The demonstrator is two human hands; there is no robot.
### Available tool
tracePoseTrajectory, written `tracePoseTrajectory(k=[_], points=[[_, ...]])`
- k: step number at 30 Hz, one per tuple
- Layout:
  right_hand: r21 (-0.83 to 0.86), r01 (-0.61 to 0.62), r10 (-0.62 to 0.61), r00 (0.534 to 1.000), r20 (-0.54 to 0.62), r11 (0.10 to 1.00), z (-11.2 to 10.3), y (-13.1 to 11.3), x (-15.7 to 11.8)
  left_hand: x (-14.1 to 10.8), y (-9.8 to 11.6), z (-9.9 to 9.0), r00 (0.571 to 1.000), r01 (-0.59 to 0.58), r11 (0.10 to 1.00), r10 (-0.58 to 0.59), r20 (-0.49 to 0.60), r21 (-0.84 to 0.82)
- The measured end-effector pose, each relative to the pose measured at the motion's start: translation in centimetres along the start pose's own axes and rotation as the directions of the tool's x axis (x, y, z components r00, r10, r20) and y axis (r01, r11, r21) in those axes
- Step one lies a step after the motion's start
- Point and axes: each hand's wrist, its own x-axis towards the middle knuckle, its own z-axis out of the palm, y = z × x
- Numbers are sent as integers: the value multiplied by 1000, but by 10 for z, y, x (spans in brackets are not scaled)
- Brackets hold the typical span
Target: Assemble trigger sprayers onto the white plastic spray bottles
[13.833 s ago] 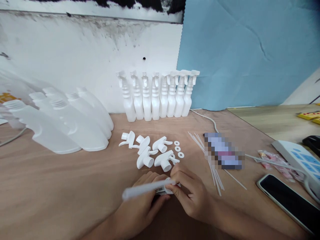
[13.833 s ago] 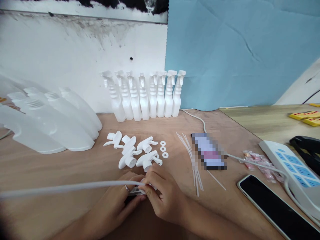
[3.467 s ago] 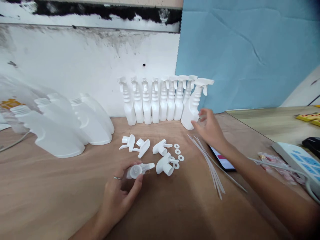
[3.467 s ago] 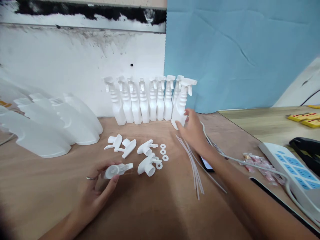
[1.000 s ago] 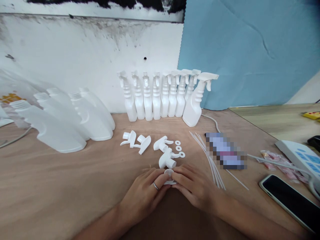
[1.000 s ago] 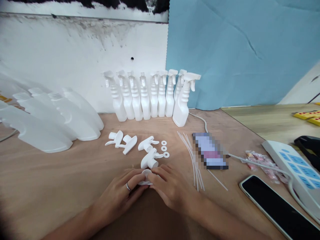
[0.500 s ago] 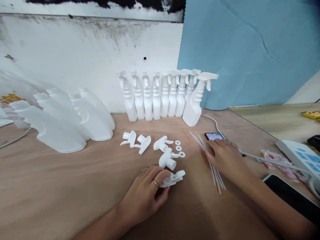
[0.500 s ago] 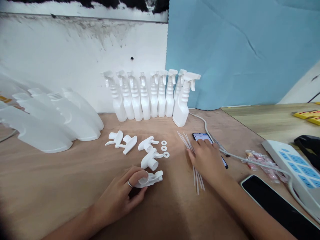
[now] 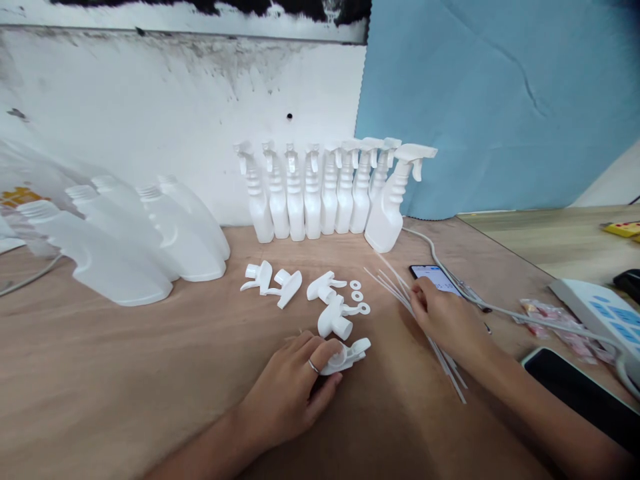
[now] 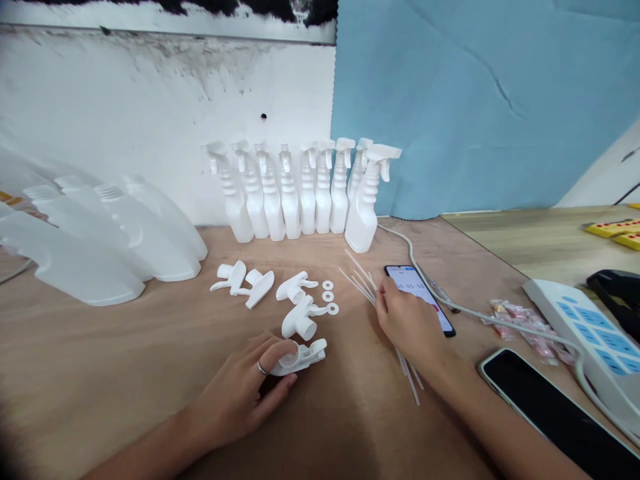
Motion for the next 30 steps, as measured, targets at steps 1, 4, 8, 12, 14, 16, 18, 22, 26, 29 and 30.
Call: tracePoseTrajectory(k=[1,4,8,12,14,16,18,22,26,29,30], points=[[31,-32,33,999,-30,999,-4,-1,-1,0,0,-1,1000,-5,1000,5,5,-8],[282,-20,65,987,-149,959,-19,-6,-6,1,0,-3,1000,-5,998,5,-1,-61],[852,70,69,990,-123,519,-36,-22,-18,1,-3,-3,998,12,986,-22,-58,-164],[999,-34,-102,994,34,3,-39,-31,-21,0,-6,0,997,-12,981,-2,-74,-194],[987,-88,-156,986,67,-132,-34,-30,-18,0,-7,0,998,-13,982,0,-68,-188],[988,-76,-112,992,61,-135,-26,-28,-16,0,-7,-1,998,-8,982,-3,-59,-189],[999,-35,-31,999,35,-3,-18,-26,-15,0,-7,-1,999,-6,981,-4,-51,-194],[965,75,-79,995,-56,252,-12,-28,-24,1,-7,-2,999,-2,981,-7,-48,-195],[860,276,-294,943,-156,430,-12,-30,-38,1,-7,-1,998,-17,982,7,-56,-189],[814,349,-344,918,-198,463,-13,-28,-45,0,-8,0,998,-26,983,15,-61,-182],[806,372,-335,913,-231,460,-15,-27,-45,0,-9,0,998,-24,983,13,-60,-181]])
